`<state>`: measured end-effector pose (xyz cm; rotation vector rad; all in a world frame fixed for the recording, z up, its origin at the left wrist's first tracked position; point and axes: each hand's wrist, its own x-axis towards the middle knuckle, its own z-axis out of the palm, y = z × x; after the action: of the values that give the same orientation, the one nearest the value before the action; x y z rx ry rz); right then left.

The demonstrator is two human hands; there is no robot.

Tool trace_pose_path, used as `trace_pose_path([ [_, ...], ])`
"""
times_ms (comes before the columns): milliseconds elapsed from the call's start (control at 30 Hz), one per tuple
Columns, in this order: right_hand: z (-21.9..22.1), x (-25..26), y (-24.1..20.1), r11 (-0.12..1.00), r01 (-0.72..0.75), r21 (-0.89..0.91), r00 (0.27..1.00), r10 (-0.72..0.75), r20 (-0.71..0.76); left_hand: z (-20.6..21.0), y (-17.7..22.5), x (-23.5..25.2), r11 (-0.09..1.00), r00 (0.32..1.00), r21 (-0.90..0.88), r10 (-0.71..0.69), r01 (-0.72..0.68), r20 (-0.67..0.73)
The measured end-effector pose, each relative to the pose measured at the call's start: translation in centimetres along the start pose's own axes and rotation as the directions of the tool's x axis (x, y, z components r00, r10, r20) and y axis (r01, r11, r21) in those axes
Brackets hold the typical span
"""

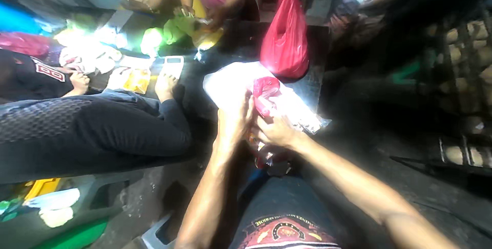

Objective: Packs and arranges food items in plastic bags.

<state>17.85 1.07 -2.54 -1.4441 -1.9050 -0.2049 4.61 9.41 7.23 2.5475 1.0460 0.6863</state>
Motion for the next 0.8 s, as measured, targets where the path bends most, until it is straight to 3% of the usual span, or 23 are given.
trace_pose_path([
  [100,0.4,1.6,-2.1,0.979,-0.202,0.011,0.973,0.200,0.116,-0.5,-0.1,-0.1,0.999,0.997,0.023,0.034,-0.035,0.062],
  [200,0.2,4.2,-3.1,0.865,-0.498,0.059,0.812,0.441,0.383,-1.2,0.3,0.0,0.996,0.990,0.065,0.053,-0.062,0.131],
  [333,0.4,5.2,-2.3,0.938,-0.323,0.127,0.925,0.285,0.252,-1.8,-0.7,0.1,1.000,0.997,-0.004,0.025,-0.024,0.073],
  [400,-0.9,4.6,-0.2,0.948,-0.152,0.281,0.988,0.144,0.049,-1.9,-1.5,-0.3,0.997,0.999,-0.076,-0.032,0.033,0.006],
  [433,-1.7,4.4,1.2,0.935,-0.110,0.337,0.988,0.138,-0.062,-1.9,-1.9,-0.4,0.993,0.998,-0.104,-0.065,0.063,-0.017],
  [500,-3.1,4.4,4.2,0.916,-0.218,0.337,0.950,0.278,-0.140,-1.6,-2.3,-0.8,0.987,0.995,-0.133,-0.096,0.090,-0.035],
  [567,-3.7,5.2,7.9,0.910,-0.383,0.158,0.924,0.379,0.057,-1.2,-2.2,-0.7,0.992,0.996,-0.102,-0.072,0.067,-0.050],
  [633,-2.8,5.8,10.9,0.915,-0.404,0.013,0.865,0.378,0.329,-0.9,-1.8,-0.2,0.999,0.999,-0.028,-0.044,0.043,-0.017],
  [667,-2.1,6.0,11.8,0.918,-0.397,-0.018,0.839,0.371,0.398,-0.6,-1.6,0.2,1.000,1.000,0.013,-0.020,0.020,0.018],
  [733,-1.1,6.6,12.4,0.919,-0.390,-0.057,0.828,0.376,0.416,0.6,-1.3,1.0,0.992,0.993,0.113,0.046,-0.058,0.110],
  [800,-0.4,7.2,13.0,0.923,-0.380,-0.056,0.882,0.380,0.279,1.7,-1.1,1.8,0.965,0.972,0.217,0.103,-0.150,0.211],
])
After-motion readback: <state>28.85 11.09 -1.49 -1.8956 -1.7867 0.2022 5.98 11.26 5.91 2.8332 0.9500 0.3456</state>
